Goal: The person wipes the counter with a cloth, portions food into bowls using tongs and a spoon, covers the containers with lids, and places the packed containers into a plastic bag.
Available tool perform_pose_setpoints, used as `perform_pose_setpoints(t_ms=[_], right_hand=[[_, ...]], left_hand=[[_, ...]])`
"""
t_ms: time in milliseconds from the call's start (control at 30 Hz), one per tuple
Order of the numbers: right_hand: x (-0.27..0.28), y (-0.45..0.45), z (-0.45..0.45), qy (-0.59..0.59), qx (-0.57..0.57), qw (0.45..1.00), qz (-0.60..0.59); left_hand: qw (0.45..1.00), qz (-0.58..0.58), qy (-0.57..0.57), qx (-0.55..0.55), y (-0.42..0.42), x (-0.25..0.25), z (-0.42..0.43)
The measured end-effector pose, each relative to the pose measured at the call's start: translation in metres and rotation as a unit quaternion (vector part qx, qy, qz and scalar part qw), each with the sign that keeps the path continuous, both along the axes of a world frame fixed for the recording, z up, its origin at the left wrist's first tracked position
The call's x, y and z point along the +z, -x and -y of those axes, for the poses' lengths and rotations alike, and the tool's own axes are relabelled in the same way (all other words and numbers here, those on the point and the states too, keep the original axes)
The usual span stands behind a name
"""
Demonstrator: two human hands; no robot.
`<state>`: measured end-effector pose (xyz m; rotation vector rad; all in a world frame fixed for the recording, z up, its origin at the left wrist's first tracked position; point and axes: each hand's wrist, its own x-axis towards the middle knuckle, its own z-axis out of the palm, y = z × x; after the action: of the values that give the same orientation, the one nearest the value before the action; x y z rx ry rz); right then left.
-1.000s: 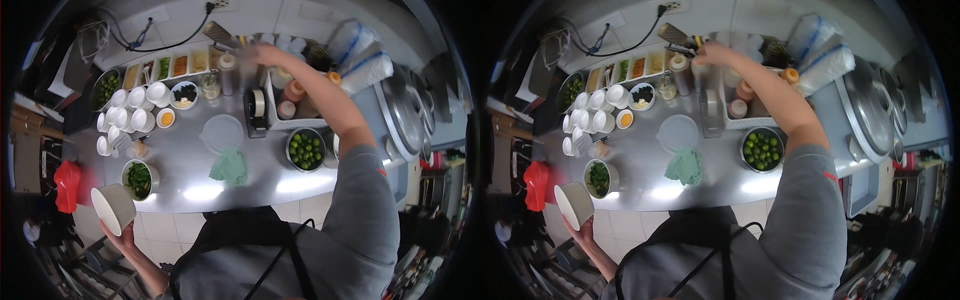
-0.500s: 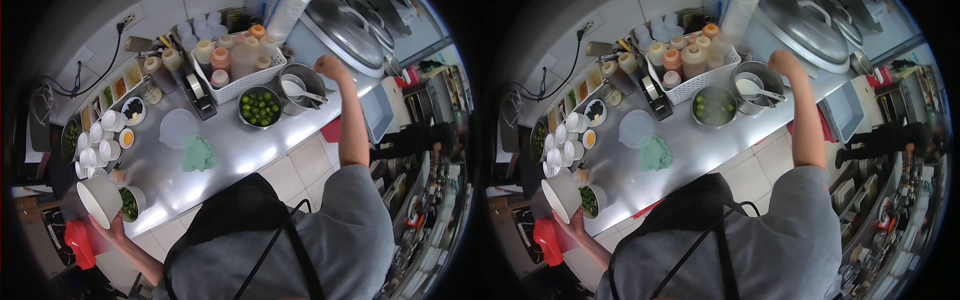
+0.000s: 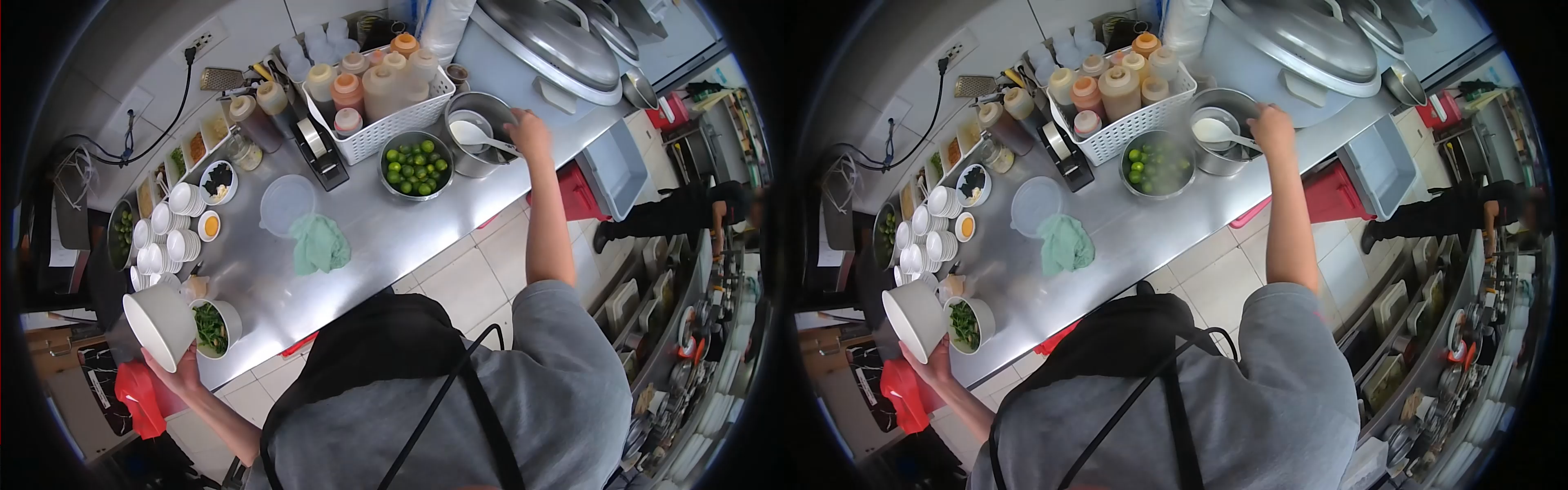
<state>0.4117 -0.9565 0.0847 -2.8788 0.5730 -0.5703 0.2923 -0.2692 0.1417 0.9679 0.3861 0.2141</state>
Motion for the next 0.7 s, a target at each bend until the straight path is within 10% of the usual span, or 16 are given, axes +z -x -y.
perform_pose_setpoints(t_ms=[367, 500, 700], right_hand=[[-0.007, 0.032, -0.068, -0.100, 0.028, 0.978, -0.181], [-0.018, 0.052, -0.065, 0.031, 0.073, 0.994, -0.069], [0.014, 0.043, -0.009, -0.190, 0.058, 0.980, -0.002]], left_hand=[[0.996, -0.015, 0.028, 0.082, 0.025, 0.007, -0.003], [1.000, 0.006, 0.019, 0.024, 0.019, 0.006, -0.005], [1.000, 0.016, 0.002, -0.002, 0.000, 0.015, 0.002]])
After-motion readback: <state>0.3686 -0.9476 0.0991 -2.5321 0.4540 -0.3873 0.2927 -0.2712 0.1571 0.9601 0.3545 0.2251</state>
